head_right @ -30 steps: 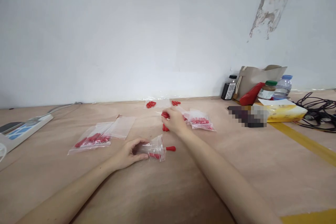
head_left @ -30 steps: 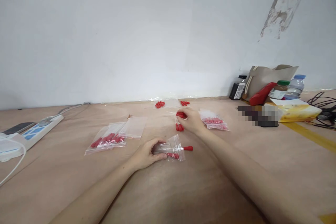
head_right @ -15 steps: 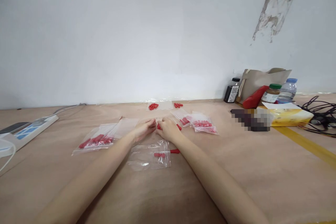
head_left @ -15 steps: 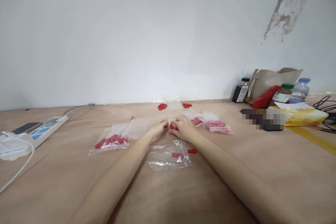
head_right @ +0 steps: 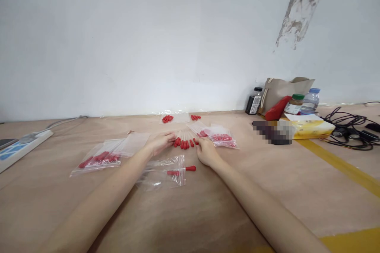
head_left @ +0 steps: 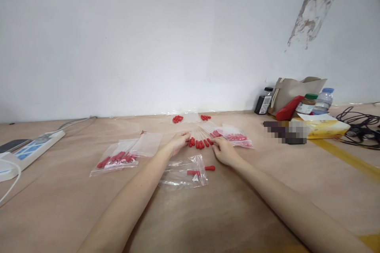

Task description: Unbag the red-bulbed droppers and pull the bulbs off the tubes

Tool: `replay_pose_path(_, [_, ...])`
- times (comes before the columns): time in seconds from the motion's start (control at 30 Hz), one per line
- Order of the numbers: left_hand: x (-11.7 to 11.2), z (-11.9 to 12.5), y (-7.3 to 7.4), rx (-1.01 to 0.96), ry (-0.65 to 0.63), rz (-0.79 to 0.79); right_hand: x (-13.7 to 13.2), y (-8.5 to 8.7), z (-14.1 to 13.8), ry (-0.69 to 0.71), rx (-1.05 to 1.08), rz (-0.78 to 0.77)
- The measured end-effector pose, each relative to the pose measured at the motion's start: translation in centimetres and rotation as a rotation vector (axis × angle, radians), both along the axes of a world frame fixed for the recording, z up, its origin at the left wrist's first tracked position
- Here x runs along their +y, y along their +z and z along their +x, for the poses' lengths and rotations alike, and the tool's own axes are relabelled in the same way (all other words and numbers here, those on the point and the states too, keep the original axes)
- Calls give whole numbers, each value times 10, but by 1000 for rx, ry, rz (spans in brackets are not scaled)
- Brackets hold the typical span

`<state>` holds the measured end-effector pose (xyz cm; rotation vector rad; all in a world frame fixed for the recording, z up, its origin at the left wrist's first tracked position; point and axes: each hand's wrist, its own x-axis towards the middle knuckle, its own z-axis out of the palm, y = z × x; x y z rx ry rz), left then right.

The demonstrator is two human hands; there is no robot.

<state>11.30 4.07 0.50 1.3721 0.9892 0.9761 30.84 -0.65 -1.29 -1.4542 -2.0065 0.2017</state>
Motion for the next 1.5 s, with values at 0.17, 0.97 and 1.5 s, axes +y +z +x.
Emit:
replay_pose_path(0.17, [-5, -3, 0, 9, -5, -20, 7, -1, -5, -25, 21, -70])
replay_pose_path(0.97, [-108, -49, -1, 618, -264, 603, -49, 8, 8, 419, 138, -371])
replay_pose_path(1.5, [-107, -49, -8, 607, -207, 631, -47, 2, -34, 432, 185, -274])
